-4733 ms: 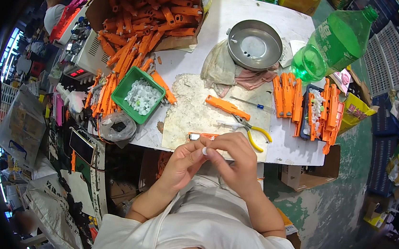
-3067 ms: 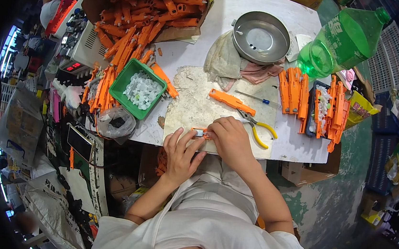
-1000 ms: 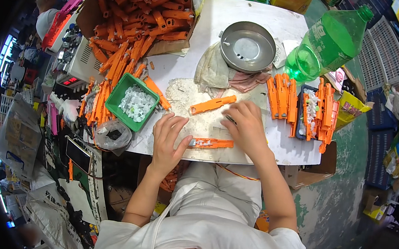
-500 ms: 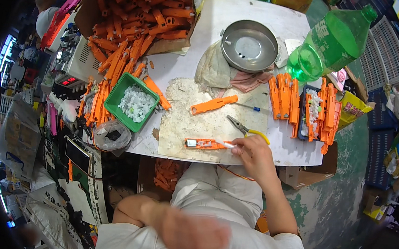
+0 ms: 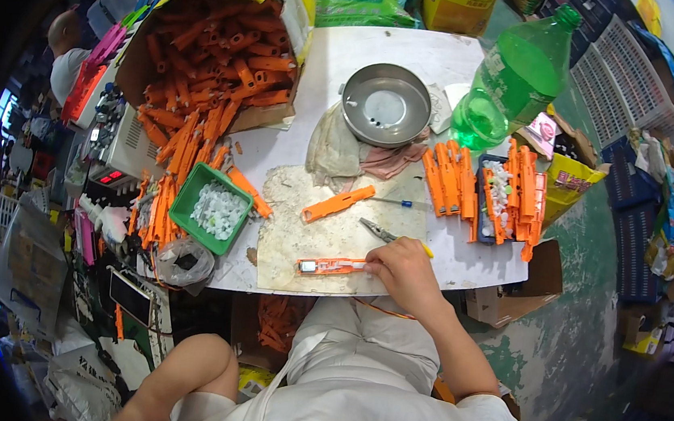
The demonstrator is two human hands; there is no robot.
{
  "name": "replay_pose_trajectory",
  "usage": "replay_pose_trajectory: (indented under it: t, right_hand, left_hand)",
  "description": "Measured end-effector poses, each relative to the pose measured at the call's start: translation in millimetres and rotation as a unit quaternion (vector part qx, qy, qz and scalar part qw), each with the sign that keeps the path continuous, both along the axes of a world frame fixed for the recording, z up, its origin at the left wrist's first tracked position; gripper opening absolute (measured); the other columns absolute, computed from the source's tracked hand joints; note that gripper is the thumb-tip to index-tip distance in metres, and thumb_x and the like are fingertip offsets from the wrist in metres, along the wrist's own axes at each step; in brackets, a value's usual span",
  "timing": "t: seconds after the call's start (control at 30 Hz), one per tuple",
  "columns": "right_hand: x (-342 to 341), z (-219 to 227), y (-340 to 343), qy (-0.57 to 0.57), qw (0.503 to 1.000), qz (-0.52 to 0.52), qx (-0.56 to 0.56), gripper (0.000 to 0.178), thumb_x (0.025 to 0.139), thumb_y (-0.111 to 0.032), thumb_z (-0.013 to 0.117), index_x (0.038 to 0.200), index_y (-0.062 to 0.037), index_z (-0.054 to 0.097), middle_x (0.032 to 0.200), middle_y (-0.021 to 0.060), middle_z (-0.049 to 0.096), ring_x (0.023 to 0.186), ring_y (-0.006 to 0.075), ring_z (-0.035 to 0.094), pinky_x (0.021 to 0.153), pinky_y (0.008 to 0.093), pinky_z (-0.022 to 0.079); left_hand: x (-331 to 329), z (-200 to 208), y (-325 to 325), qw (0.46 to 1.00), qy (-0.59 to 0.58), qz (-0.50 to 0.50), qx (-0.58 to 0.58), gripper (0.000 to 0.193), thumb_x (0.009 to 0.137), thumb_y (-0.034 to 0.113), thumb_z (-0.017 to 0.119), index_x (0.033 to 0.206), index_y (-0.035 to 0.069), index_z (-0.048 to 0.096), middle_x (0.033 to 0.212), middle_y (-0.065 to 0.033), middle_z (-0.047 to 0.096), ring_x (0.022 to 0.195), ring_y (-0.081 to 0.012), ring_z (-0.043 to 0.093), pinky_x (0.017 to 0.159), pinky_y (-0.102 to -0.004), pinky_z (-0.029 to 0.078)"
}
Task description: The person sits at a cluttered workbench and assembles small orange plastic components. They pick up an orange plastic piece, insert a small white plastic insert into it, and then use a screwdriver to tighten a screw into the assembly. The person repeats this process for multiple units, placing the finished items on the table.
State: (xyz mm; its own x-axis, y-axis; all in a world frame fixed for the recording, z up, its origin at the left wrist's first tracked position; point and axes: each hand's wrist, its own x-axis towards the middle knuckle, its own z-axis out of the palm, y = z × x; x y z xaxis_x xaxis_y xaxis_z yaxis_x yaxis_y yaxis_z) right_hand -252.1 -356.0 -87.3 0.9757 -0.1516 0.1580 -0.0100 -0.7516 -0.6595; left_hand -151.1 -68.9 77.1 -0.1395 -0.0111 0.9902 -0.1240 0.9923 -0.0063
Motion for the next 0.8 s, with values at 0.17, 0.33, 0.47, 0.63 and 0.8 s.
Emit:
replay_pose_trajectory:
  t: [0.17,0.33,0.47,0.63,0.8]
  right_hand:
    - [7.7,-1.1,9.6,-0.009,1.0,0.025,0.007,0.012,0.075,-0.016,0.07,0.082,-0.0071,0.065,0.078,0.0049,0.063,0.083,0.0241,0.056,0.08,0.0363,0.041]
    - [4.7,-3.3,7.3,0.007,1.0,0.007,0.011,0.011,0.075,-0.016,0.07,0.082,-0.0078,0.066,0.079,0.0051,0.062,0.083,0.0239,0.055,0.079,0.0363,0.041]
    - [5.6,-10.4,7.9,-0.014,1.0,0.014,-0.005,0.013,0.075,-0.017,0.07,0.082,-0.0071,0.066,0.082,0.0053,0.061,0.083,0.0246,0.055,0.078,0.0367,0.041]
    - [1.6,-18.8,9.5,-0.051,0.999,0.002,-0.012,0.018,0.074,-0.018,0.072,0.086,-0.0076,0.064,0.089,0.0064,0.058,0.087,0.026,0.055,0.078,0.0372,0.042]
    - [-2.5,-15.5,7.2,-0.071,0.993,0.054,-0.082,0.028,0.073,-0.018,0.073,0.096,-0.0084,0.061,0.097,0.0067,0.056,0.093,0.0265,0.054,0.081,0.0375,0.042]
  left_hand:
    - [-28.6,-34.0,-34.1,0.946,0.22,0.178,0.159,0.014,0.079,0.004,0.053,0.074,0.009,0.065,0.071,-0.0043,0.065,0.058,-0.0224,0.063,0.055,-0.0307,0.051]
    - [-17.5,-156.3,-61.9,0.648,-0.086,0.605,0.454,0.038,0.075,0.016,0.066,0.112,0.004,0.062,0.106,-0.0103,0.059,0.103,-0.0288,0.054,0.092,-0.0432,0.042]
    - [-37.9,-192.6,-64.1,0.555,-0.109,0.652,0.505,0.055,0.08,0.035,0.066,0.128,0.01,0.053,0.126,-0.0081,0.046,0.121,-0.0273,0.035,0.102,-0.0476,0.027]
    - [-46.6,-201.8,-66.4,0.523,-0.117,0.664,0.521,0.055,0.08,0.039,0.066,0.127,0.013,0.054,0.126,-0.0063,0.047,0.123,-0.0264,0.033,0.103,-0.0483,0.025]
    - [-47.9,-206.2,-65.8,0.51,-0.122,0.678,0.516,0.055,0.081,0.039,0.066,0.129,0.014,0.053,0.133,-0.0054,0.045,0.128,-0.0281,0.031,0.105,-0.0507,0.021]
